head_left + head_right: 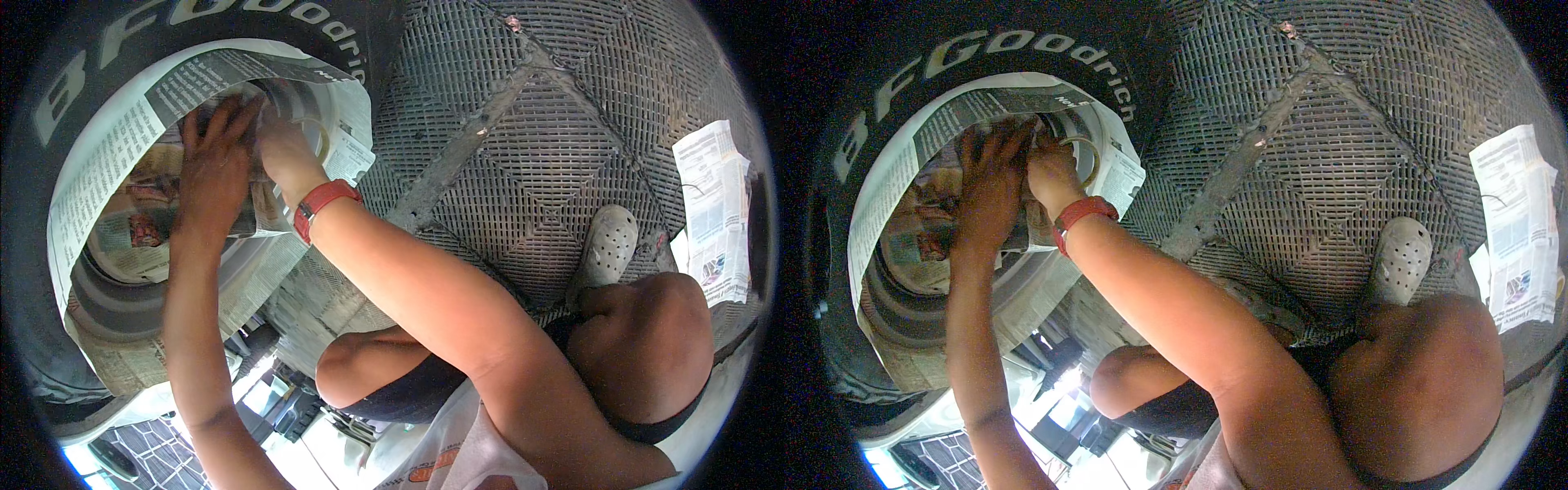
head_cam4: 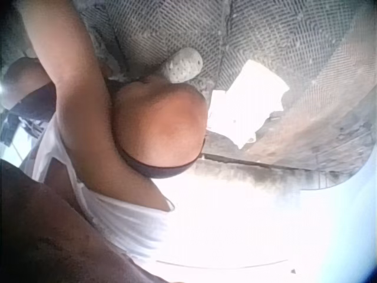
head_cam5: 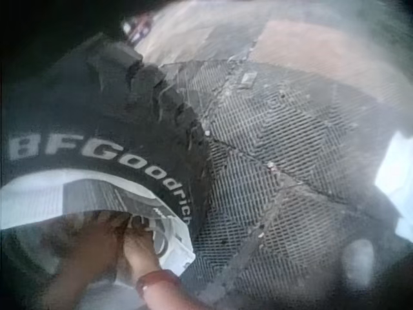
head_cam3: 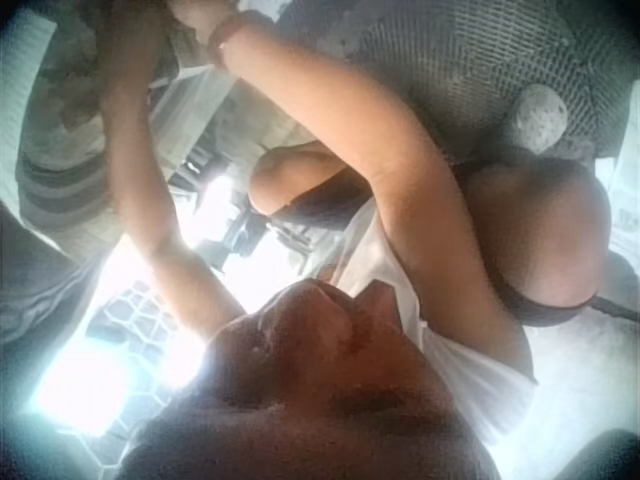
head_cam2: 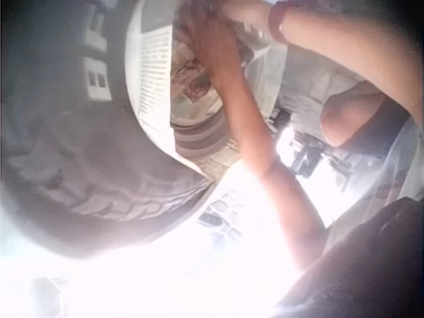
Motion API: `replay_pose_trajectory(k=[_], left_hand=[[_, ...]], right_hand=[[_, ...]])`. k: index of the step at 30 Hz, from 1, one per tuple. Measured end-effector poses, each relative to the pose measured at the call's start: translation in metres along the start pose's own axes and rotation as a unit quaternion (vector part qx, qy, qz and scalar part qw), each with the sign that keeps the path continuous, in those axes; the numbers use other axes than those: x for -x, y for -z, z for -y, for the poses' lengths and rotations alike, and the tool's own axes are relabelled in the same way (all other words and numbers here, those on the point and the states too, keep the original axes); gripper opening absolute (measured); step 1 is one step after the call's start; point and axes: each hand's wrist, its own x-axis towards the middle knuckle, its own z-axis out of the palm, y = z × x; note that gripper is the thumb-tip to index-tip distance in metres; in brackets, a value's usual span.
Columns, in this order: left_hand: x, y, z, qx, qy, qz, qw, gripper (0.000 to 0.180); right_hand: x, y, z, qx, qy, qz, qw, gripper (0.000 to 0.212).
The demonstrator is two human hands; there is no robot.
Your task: The person sits on the floor and wraps a car tire with newspaper strips and masking tape. They tear newspaper, place it around the tire's sidewall, and secure it with tape, repeating the process to cover the tire's surface.
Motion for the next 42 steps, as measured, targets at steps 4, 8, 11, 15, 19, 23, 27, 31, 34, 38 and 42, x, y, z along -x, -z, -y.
replay_pose_trajectory(k=[4,8,11,15,19,23,27,31,34,38,42], left_hand=[[0.017,0.043,-0.012,0.012,0.03,-0.009,0.999,0.044],[0.048,0.108,-0.044,0.144,0.141,-0.034,0.979,0.039],[0.078,0.126,-0.064,0.269,0.196,-0.112,0.936,0.035],[0.113,0.1,-0.091,0.387,0.296,-0.16,0.859,0.032],[0.119,0.077,-0.102,0.446,0.31,-0.191,0.817,0.034],[0.127,0.061,-0.11,0.525,0.304,-0.214,0.766,0.033],[0.133,0.062,-0.114,0.544,0.279,-0.236,0.755,0.033],[0.139,0.056,-0.119,0.529,0.306,-0.258,0.748,0.037],[0.132,0.048,-0.117,0.572,0.371,-0.293,0.671,0.04],[0.129,0.031,-0.108,0.655,0.418,-0.328,0.537,0.047],[0.127,0.028,-0.101,0.72,0.391,-0.324,0.473,0.035]], right_hand=[[0.003,0.008,-0.006,0.017,0.047,0.037,0.998,0.054],[-0.002,0.01,-0.005,0.198,0.093,-0.015,0.976,0.05],[0.002,0.005,-0.004,0.089,0.131,-0.053,0.986,0.048],[0.034,0.012,0.015,-0.109,0.007,-0.056,0.992,0.045],[0.046,0.03,0.01,-0.045,0.124,-0.144,0.981,0.049],[0.076,0.037,0.026,0.178,0.216,-0.178,0.943,0.049],[0.088,0.037,0.019,0.248,0.302,-0.124,0.912,0.06],[0.097,0.038,0.014,0.161,0.287,-0.137,0.934,0.058],[0.111,0.047,0.023,0.161,0.349,-0.049,0.922,0.06],[0.139,0.049,0.049,0.151,0.31,0.182,0.921,0.073],[0.157,0.061,0.085,0.253,0.239,0.281,0.894,0.084]])
